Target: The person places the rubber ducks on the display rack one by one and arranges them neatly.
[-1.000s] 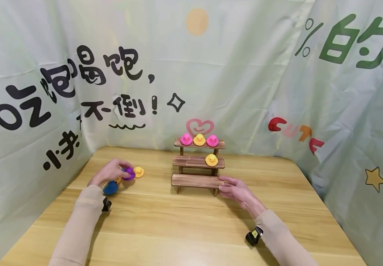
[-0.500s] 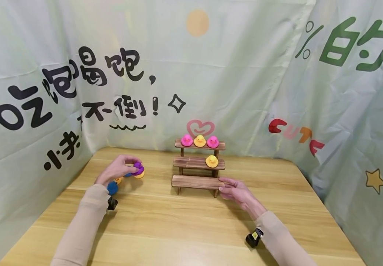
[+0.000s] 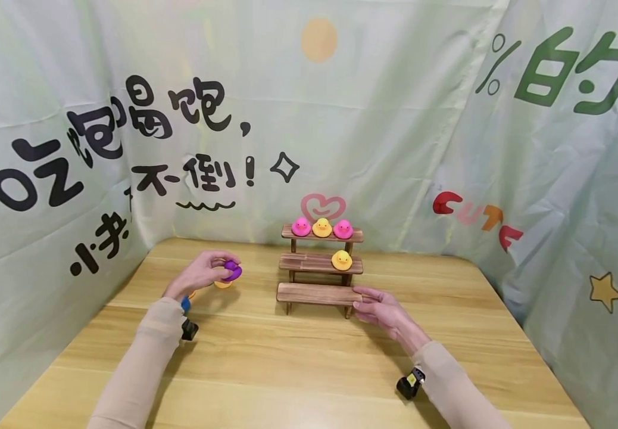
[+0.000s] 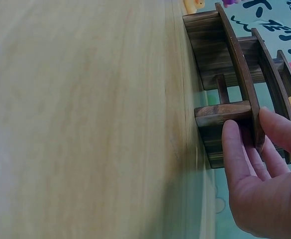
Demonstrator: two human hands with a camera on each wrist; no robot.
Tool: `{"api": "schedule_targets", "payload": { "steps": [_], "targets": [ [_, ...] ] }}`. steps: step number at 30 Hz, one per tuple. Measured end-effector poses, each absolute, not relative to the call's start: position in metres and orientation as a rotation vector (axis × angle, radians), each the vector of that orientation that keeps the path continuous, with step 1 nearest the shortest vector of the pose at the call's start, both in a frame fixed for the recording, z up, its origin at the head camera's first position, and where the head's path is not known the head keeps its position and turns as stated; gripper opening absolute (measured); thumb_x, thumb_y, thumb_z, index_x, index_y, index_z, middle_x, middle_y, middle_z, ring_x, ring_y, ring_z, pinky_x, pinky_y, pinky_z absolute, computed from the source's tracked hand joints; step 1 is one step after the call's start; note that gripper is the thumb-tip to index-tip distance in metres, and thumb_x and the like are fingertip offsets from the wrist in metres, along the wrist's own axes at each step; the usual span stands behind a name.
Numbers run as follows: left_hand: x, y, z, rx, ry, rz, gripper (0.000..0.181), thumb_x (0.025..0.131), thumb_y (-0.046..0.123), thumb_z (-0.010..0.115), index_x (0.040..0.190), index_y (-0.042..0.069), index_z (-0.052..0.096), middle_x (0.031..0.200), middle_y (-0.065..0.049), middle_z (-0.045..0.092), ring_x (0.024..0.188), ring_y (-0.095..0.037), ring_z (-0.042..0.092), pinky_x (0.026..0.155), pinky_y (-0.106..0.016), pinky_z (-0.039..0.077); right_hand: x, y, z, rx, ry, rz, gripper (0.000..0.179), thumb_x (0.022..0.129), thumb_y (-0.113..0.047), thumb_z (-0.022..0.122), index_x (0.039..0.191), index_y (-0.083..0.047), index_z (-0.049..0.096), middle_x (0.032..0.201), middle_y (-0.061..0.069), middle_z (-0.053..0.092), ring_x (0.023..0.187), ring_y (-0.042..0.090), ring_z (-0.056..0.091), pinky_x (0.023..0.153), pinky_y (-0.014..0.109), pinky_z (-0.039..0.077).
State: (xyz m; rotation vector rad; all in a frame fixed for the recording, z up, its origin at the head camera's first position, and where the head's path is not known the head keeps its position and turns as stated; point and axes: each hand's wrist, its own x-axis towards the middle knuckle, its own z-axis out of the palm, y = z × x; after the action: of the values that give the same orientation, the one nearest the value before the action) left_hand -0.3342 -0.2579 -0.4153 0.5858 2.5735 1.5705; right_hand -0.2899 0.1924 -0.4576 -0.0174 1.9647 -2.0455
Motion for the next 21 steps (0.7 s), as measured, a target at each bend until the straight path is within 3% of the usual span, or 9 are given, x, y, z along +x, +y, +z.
{"api": "schedule_targets", "payload": {
  "steps": [5, 11, 16, 21],
  "targets": [
    [-0.336, -0.249, -0.415, 0.617, 2.659, 1.529, 0.033, 0.088, 0.019, 0.074, 0.117, 0.004, 0.067, 0.116, -0.015, 0.068, 0.113, -0.030, 0.061, 0.081, -0.026, 0.055, -0.290, 0.193, -0.456, -0.014, 1.965, -2.042, 0.057, 0.092, -0.001, 0.064, 0.145, 0.004, 0.041, 0.117, 0.010, 0.050, 0.092, 0.012, 0.063, 0.098, 0.039, 0.052],
    [-0.341, -0.235, -0.415, 0.736, 2.740, 1.540, 0.026, 0.087, 0.023, 0.076, 0.104, 0.004, 0.071, 0.103, -0.008, 0.071, 0.102, -0.024, 0.063, 0.085, -0.033, 0.052, -0.290, 0.192, -0.455, -0.018, 1.971, -2.034, 0.056, 0.093, -0.001, 0.063, 0.144, 0.004, 0.042, 0.116, 0.010, 0.049, 0.091, 0.011, 0.063, 0.097, 0.038, 0.053],
    [-0.340, -0.220, -0.413, 0.722, 2.735, 1.588, 0.026, 0.085, 0.022, 0.078, 0.106, 0.008, 0.071, 0.105, -0.008, 0.071, 0.106, -0.023, 0.064, 0.083, -0.029, 0.052, -0.290, 0.192, -0.455, -0.014, 1.978, -2.033, 0.055, 0.093, -0.001, 0.064, 0.144, 0.005, 0.043, 0.116, 0.011, 0.049, 0.090, 0.010, 0.063, 0.094, 0.036, 0.054],
    [-0.338, -0.208, -0.409, 0.702, 2.692, 1.627, 0.031, 0.082, 0.018, 0.081, 0.109, 0.009, 0.070, 0.111, -0.013, 0.069, 0.113, -0.031, 0.062, 0.084, -0.028, 0.053, -0.291, 0.193, -0.458, -0.019, 1.986, -2.042, 0.055, 0.092, 0.000, 0.063, 0.143, 0.006, 0.043, 0.128, 0.018, 0.044, 0.092, 0.010, 0.063, 0.094, 0.036, 0.054]
  ]
}}
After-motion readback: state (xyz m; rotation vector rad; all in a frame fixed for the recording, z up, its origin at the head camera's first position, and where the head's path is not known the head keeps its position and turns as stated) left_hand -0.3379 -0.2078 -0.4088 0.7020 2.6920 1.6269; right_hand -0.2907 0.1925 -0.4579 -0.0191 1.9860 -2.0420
